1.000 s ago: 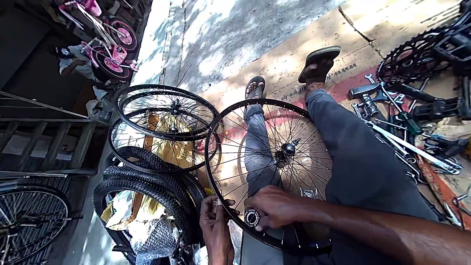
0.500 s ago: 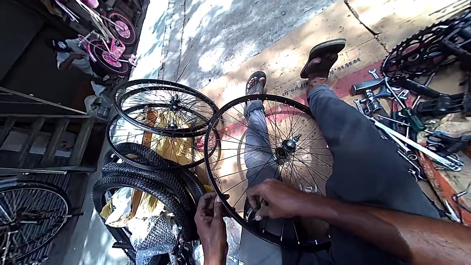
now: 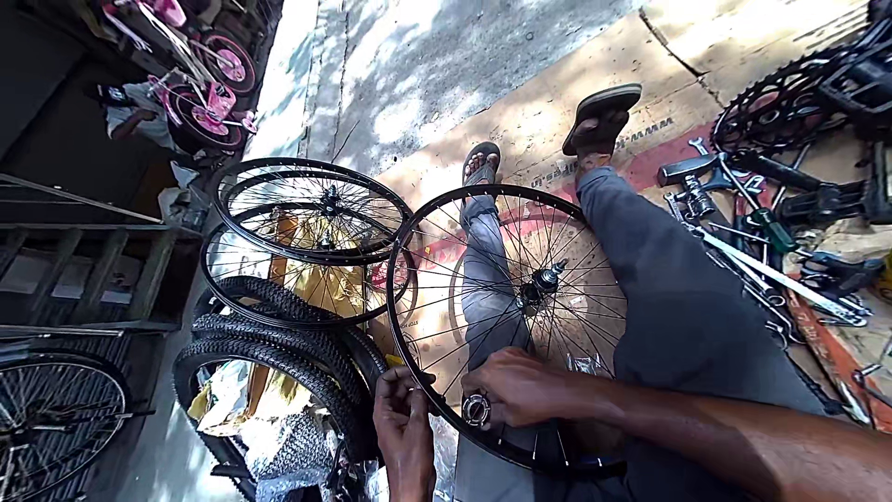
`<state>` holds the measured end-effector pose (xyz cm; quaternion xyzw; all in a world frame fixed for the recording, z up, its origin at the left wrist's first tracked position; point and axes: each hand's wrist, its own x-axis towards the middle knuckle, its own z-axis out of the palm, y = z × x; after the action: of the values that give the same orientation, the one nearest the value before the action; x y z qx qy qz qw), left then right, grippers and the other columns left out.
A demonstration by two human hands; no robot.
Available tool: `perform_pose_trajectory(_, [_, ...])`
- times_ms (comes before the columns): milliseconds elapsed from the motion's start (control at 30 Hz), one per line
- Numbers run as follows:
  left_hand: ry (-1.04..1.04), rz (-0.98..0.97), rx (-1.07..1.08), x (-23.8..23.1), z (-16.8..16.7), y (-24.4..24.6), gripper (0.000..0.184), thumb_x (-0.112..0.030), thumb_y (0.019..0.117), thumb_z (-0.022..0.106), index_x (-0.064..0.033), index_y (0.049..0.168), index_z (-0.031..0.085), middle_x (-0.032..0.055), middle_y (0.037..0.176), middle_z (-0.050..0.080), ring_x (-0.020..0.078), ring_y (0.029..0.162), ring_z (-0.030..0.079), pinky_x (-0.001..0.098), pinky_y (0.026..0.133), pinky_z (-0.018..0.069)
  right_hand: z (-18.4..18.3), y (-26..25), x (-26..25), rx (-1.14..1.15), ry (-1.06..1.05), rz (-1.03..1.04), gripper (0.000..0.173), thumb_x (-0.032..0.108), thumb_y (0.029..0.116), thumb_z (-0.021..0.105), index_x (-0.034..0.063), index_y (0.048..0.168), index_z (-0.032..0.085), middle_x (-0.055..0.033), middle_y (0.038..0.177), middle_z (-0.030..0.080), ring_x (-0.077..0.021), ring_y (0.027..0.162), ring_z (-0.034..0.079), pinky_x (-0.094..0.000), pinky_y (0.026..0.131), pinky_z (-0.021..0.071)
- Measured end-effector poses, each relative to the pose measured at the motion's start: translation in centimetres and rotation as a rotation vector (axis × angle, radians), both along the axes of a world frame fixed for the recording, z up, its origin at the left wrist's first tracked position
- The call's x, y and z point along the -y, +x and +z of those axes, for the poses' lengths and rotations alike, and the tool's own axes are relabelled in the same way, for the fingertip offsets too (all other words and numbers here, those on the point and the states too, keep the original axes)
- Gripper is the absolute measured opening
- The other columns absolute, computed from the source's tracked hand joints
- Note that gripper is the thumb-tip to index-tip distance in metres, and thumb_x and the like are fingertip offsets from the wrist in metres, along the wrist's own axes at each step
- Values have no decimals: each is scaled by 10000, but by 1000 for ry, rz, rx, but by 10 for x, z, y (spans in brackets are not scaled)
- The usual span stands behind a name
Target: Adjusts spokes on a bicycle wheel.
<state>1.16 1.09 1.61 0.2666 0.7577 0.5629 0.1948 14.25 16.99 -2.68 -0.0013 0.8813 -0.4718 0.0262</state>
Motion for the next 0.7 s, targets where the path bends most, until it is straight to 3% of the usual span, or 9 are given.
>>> perform_pose_trajectory(67, [-21,13,0,3,0,0,334,42,954,453,34,1288,449,178,927,694,236,722,694,309,570,572,-3,6,-13,-27,-218,67,374,326,876,837,93,1128,690,-51,977,700,-185,853,652,-422,834,532])
perform_pose_trajectory(133, [-10,42,7,5,-3,-1,247,22,1007,467,49,1250,501,201,906,705,255,678,696,319,540,573,-5,7,-9,-7,-259,-50,292,288,870,845,110,1063,717,-4,944,723,-130,826,681,-366,805,569])
perform_pose_trajectory(267, [9,32,17,1,-4,-1,155,41,1014,446,64,1130,547,186,844,711,213,601,672,288,501,549,-3,-2,13,-2,104,-103,180,107,908,661,107,1088,673,-103,870,692,-302,840,683,-533,752,532])
perform_pose_trajectory(333, [13,20,44,2,-2,-1,188,63,986,438,60,1150,530,177,850,691,206,621,661,284,514,544,0,1,-2,9,-33,40,289,258,927,760,94,1148,673,-91,937,710,-268,862,676,-510,823,521])
perform_pose_trajectory(400, [13,19,59,4,-2,0,264,57,964,437,43,1224,483,169,872,677,212,663,666,293,542,553,-1,6,-14,4,-211,79,422,341,871,843,104,1177,676,-54,1005,700,-189,862,657,-426,849,539])
perform_pose_trajectory(467, [10,43,66,4,-2,1,286,33,996,441,30,1279,475,179,880,681,226,685,683,303,552,564,-2,5,-5,13,-181,-47,359,321,878,833,122,1134,677,-15,931,711,-150,805,674,-384,788,565])
perform_pose_trajectory(567, [28,43,46,1,-4,0,182,22,1029,443,50,1184,534,192,849,702,220,627,680,282,505,545,-3,-1,15,0,124,-142,163,138,916,673,117,1077,663,-86,847,683,-284,816,682,-514,738,542])
perform_pose_trajectory(633, [35,22,45,1,-4,-1,166,48,1009,435,52,1146,530,172,839,701,200,622,674,271,511,543,0,0,4,8,44,-25,179,171,923,699,104,1088,690,-90,878,693,-281,841,670,-520,775,520])
perform_pose_trajectory(700, [38,16,57,2,-4,-1,207,61,979,438,45,1172,512,163,854,682,202,663,672,287,547,558,-3,5,-13,-32,-188,84,301,312,912,797,104,1109,704,-44,962,695,-184,858,642,-430,830,517])
